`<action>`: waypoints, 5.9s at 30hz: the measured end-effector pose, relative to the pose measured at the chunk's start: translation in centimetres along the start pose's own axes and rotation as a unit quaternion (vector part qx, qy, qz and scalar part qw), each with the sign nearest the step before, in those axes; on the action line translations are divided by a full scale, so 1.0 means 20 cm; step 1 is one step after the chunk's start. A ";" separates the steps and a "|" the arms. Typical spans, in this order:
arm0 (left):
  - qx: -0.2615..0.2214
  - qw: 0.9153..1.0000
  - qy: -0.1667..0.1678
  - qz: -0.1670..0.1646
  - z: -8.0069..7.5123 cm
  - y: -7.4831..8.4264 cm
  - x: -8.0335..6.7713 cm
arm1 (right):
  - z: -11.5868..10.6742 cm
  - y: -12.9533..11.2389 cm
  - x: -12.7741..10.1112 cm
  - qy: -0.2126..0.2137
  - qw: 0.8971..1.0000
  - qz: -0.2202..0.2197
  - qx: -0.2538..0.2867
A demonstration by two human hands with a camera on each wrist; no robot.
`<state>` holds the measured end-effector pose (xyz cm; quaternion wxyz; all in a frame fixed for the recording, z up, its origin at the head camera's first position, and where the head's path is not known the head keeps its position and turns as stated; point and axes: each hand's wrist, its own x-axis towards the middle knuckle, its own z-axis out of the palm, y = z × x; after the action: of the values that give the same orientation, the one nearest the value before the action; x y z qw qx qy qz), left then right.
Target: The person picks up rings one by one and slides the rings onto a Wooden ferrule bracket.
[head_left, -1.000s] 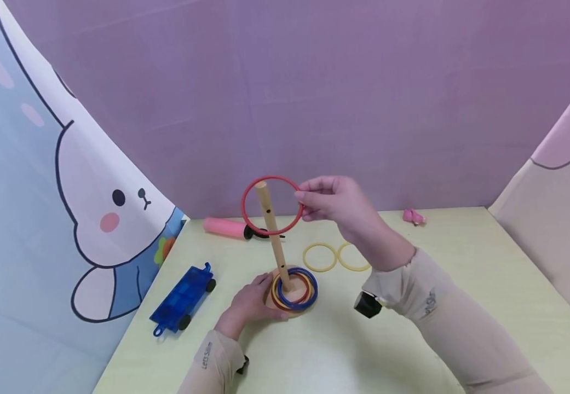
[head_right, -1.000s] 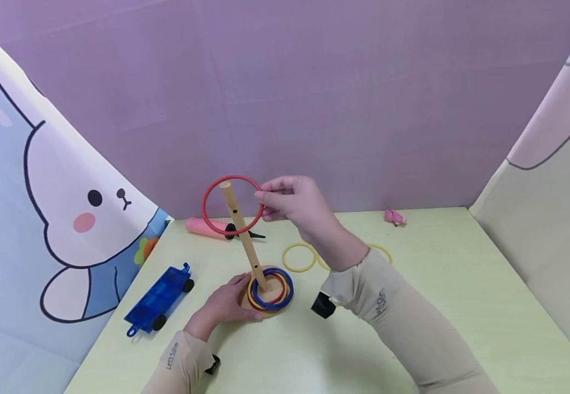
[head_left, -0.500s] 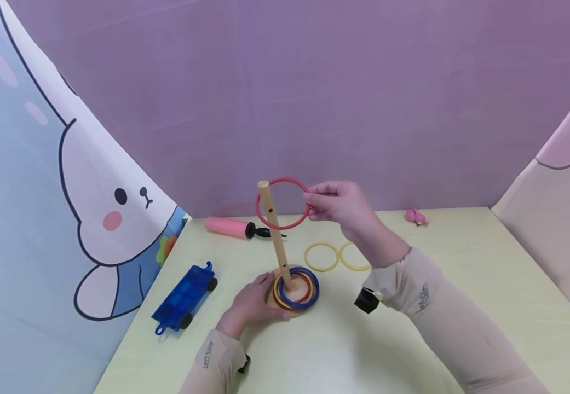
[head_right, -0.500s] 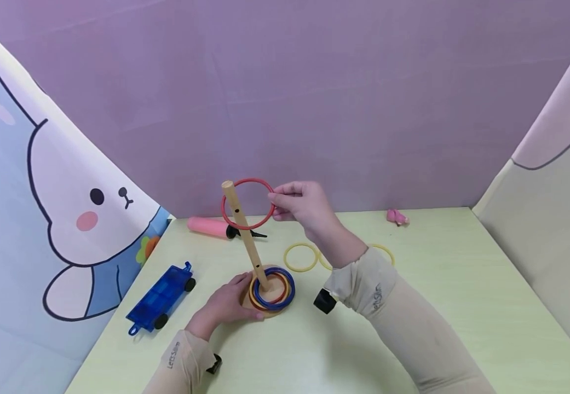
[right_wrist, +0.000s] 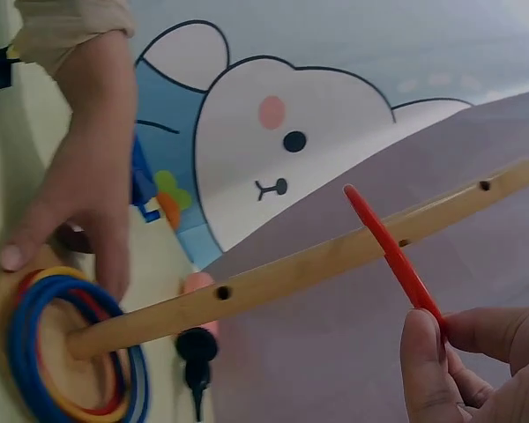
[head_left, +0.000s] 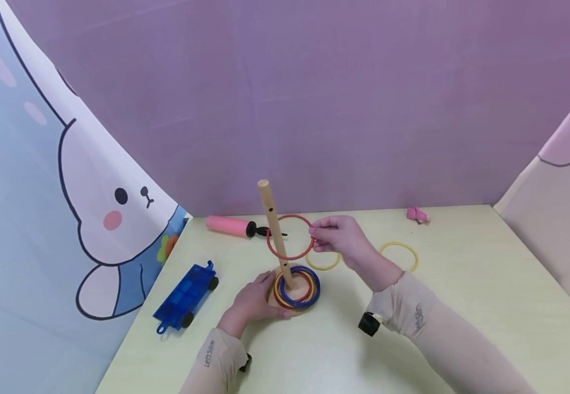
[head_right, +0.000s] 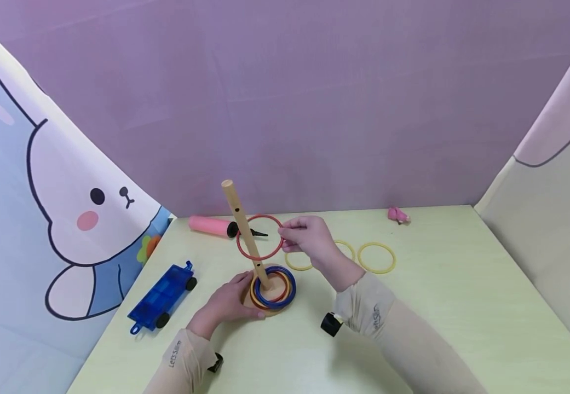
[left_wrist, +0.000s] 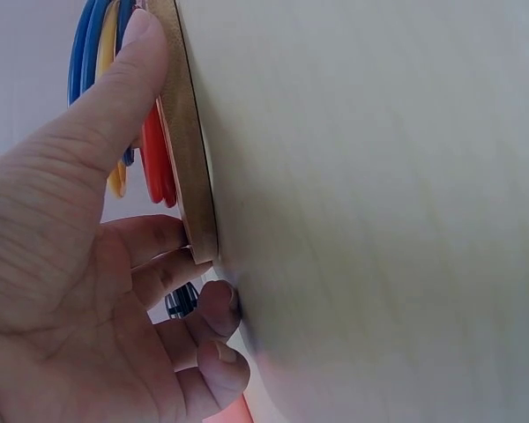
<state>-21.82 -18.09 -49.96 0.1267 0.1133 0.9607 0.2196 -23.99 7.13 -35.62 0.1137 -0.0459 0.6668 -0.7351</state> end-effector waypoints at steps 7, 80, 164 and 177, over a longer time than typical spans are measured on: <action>-0.002 1.000 -0.003 -0.001 0.01 0.00 0.01 | -0.02 0.22 0.00 0.004 1.000 0.030 -0.010; -0.002 1.000 -0.003 -0.013 0.01 0.00 0.01 | -1.07 0.65 -0.10 0.225 0.872 0.077 -0.427; 0.004 1.000 -0.001 -0.011 0.01 -0.02 0.03 | -0.23 0.02 -0.23 -0.054 0.993 -0.025 -0.097; 0.016 1.000 0.006 0.007 0.01 -0.01 0.02 | -0.08 -0.19 -0.22 -0.063 0.993 -0.064 -0.070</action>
<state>-22.12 -18.18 -50.28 0.1179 0.1206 0.9639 0.2061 -20.54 9.89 -31.69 0.1046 -0.1429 0.7037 -0.6881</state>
